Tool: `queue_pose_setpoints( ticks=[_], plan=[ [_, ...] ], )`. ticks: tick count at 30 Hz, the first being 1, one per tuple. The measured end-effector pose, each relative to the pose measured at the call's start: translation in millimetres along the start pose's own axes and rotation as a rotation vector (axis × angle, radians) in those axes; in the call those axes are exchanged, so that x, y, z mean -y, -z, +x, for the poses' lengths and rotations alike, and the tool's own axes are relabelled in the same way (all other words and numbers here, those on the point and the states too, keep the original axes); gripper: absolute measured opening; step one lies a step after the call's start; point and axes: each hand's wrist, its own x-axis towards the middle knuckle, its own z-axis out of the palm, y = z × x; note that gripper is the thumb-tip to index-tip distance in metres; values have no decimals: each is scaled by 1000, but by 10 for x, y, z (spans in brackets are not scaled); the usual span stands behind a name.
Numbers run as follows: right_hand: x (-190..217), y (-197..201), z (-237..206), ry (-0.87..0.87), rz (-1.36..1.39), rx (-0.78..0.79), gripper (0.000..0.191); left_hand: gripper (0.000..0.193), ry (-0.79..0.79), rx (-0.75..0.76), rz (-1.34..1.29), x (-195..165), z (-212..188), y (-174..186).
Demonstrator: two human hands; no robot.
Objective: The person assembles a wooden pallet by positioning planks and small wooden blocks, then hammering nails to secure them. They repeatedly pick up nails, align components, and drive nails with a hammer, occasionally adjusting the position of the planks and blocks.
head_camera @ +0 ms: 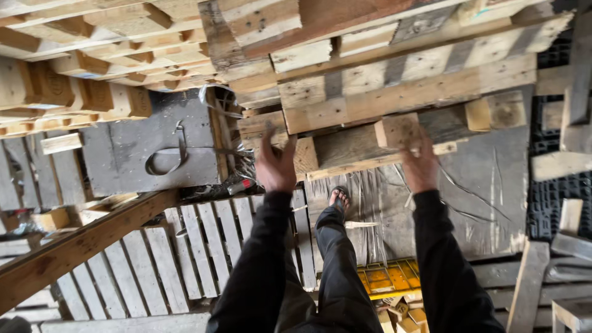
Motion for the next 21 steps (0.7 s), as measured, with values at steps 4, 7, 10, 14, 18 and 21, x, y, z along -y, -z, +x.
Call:
queue_pose_setpoints(
  ticks=[4, 7, 10, 14, 18, 21],
  plan=[
    [-57, -112, -9, 227, 193, -65, 83, 80, -44, 196, -457, -573, 709, -158],
    [-137, -134, -22, 243, 176, -107, 76, 71, -28, 149, -83, -691, 791, -107],
    [-107, -88, -15, 227, 290, -65, 80, 56, -66, 172, 22, -671, 546, 102],
    [-25, 92, -41, 162, 310, -61, 74, 47, -380, 250, 138, -626, -168, 395],
    [-5, 425, -250, -383, 1388, -84, 102, 34, -812, 274, -57, -547, -1447, 458],
    [-170, 689, -368, -176, 1478, 6, 103, 27, -1035, 368, -26, -468, -2184, 378]
  ],
)
